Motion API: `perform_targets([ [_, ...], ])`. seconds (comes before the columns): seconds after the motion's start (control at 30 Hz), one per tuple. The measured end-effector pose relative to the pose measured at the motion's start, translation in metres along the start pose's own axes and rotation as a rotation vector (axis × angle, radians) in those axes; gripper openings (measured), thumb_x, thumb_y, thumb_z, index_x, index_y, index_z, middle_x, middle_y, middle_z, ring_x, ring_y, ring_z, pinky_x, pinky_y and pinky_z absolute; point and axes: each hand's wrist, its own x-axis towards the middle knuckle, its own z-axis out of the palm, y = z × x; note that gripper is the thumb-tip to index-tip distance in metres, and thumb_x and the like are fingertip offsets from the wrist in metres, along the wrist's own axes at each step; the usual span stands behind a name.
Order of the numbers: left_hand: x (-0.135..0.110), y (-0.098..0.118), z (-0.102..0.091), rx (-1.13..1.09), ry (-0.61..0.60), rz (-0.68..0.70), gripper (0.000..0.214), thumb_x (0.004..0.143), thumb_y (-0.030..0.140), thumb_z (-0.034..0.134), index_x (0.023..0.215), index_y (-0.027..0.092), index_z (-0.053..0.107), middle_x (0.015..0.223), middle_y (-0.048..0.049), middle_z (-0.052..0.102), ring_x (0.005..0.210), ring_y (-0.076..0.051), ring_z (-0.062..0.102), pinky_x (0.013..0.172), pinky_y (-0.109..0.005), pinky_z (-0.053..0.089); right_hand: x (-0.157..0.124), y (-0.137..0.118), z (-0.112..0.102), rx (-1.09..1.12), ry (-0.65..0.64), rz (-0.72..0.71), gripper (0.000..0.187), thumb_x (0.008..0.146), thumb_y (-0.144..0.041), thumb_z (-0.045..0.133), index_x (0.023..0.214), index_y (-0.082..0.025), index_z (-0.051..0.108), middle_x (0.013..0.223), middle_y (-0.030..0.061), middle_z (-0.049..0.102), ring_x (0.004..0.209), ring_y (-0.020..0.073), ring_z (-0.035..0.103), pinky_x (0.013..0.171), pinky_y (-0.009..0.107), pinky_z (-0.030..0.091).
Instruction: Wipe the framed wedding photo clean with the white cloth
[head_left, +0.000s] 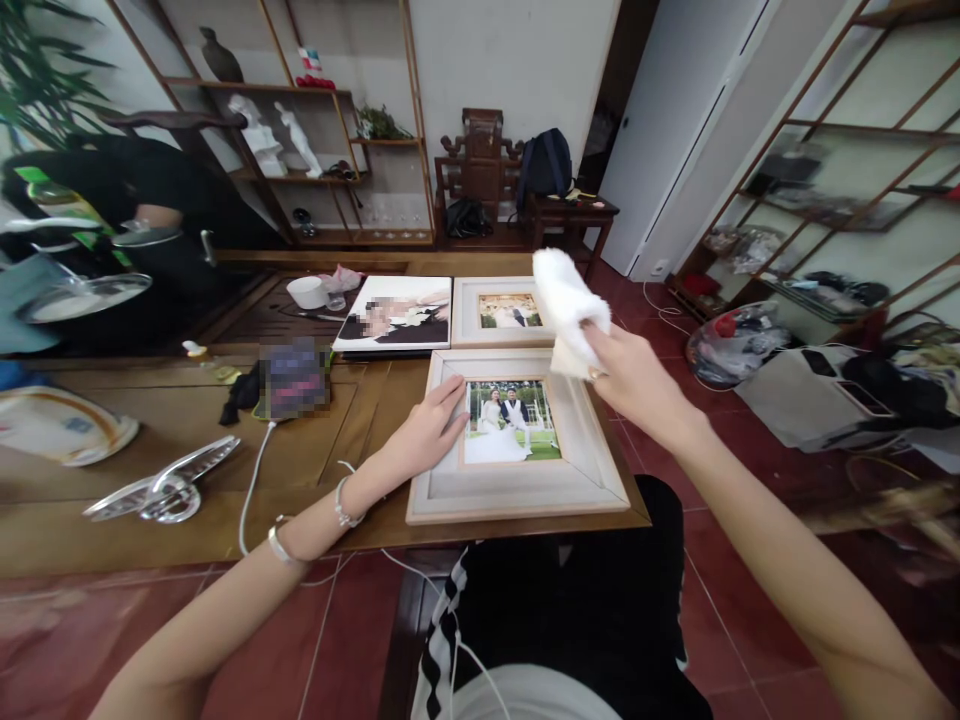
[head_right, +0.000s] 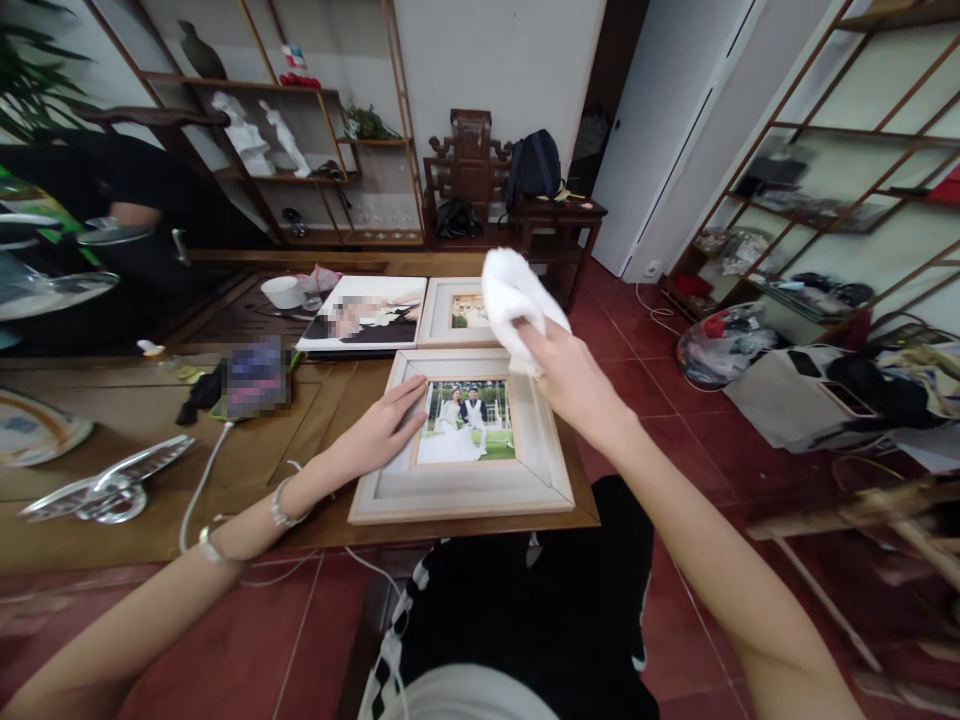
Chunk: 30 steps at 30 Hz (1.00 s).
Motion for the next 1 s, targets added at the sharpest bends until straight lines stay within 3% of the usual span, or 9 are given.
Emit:
perform_targets([
  [0.07,0.000,0.000,-0.001,-0.002,0.005,0.010,0.051,0.096,0.035,0.039,0.140,0.010,0.041,0.149,-0.0180,0.038,0.139,-0.028,0.036,0.113,-0.046,0.033,0.020,-0.013,0.021,-0.052,0.052,-0.098,0.065,0.070,0.011,0.035,0.126,-0.016,0.055,0.143,0.0118,0.047,0.125,0.0272,0.050,0.095,0.041,0.049],
  [0.13,0.000,0.000,-0.001,-0.001,0.010,0.023,0.049,0.096,0.033,0.039,0.138,0.009,0.043,0.148,-0.0191,0.039,0.138,-0.029,0.037,0.111,-0.047,0.035,0.035,-0.033,0.042,-0.096,-0.025,-0.244,0.065,0.073,0.013,0.033,0.128,-0.016,0.054,0.152,0.0118,0.035,0.136,0.0287,0.037,0.100,0.045,0.046],
  [0.27,0.001,0.000,-0.001,-0.013,0.012,0.042,0.039,0.095,0.030,0.040,0.124,0.009,0.054,0.133,-0.0213,0.053,0.127,-0.032,0.050,0.106,-0.050,0.041,0.044,-0.071,0.078,-0.129,-0.212,-0.428,0.053,0.086,0.004,0.039,0.133,-0.019,0.050,0.149,0.0134,0.040,0.138,0.0329,0.034,0.103,0.052,0.040],
  [0.4,0.000,0.000,-0.001,-0.032,0.014,0.050,0.033,0.094,0.030,0.040,0.115,0.012,0.059,0.125,-0.0203,0.059,0.120,-0.033,0.055,0.103,-0.052,0.042,0.046,-0.080,0.094,-0.126,-0.277,-0.470,0.048,0.091,-0.002,0.039,0.134,-0.020,0.048,0.136,0.0130,0.052,0.130,0.0299,0.043,0.100,0.046,0.040],
  [0.5,0.001,0.002,-0.001,-0.054,0.025,0.024,0.032,0.094,0.030,0.042,0.117,0.015,0.058,0.124,-0.0172,0.060,0.119,-0.033,0.055,0.102,-0.052,0.043,0.048,-0.070,0.091,-0.095,-0.319,-0.462,0.052,0.087,0.001,0.040,0.134,-0.021,0.049,0.121,0.0114,0.060,0.112,0.0273,0.055,0.085,0.037,0.044],
  [0.67,0.001,0.004,-0.003,-0.049,0.015,0.047,0.041,0.095,0.030,0.040,0.130,0.014,0.051,0.138,-0.0178,0.050,0.129,-0.031,0.048,0.106,-0.049,0.041,0.041,-0.044,0.074,-0.108,-0.389,-0.369,0.056,0.080,0.005,0.039,0.126,-0.022,0.057,0.107,0.0104,0.065,0.095,0.0249,0.060,0.066,0.031,0.038],
  [0.87,0.001,0.000,0.002,-0.020,0.019,0.011,0.050,0.096,0.035,0.038,0.140,0.011,0.043,0.147,-0.0182,0.041,0.138,-0.029,0.037,0.112,-0.049,0.034,0.021,-0.012,0.046,-0.223,-0.506,-0.181,0.067,0.071,0.008,0.039,0.126,-0.024,0.060,0.094,0.0088,0.068,0.078,0.0216,0.062,0.059,0.030,0.031],
  [1.0,-0.001,-0.001,0.004,-0.002,0.025,0.003,0.051,0.096,0.034,0.038,0.140,0.010,0.043,0.148,-0.0186,0.041,0.139,-0.028,0.036,0.112,-0.049,0.034,0.014,0.003,0.029,-0.290,-0.482,-0.129,0.064,0.069,0.009,0.039,0.119,-0.022,0.064,0.092,0.0089,0.068,0.076,0.0211,0.062,0.061,0.031,0.035],
])
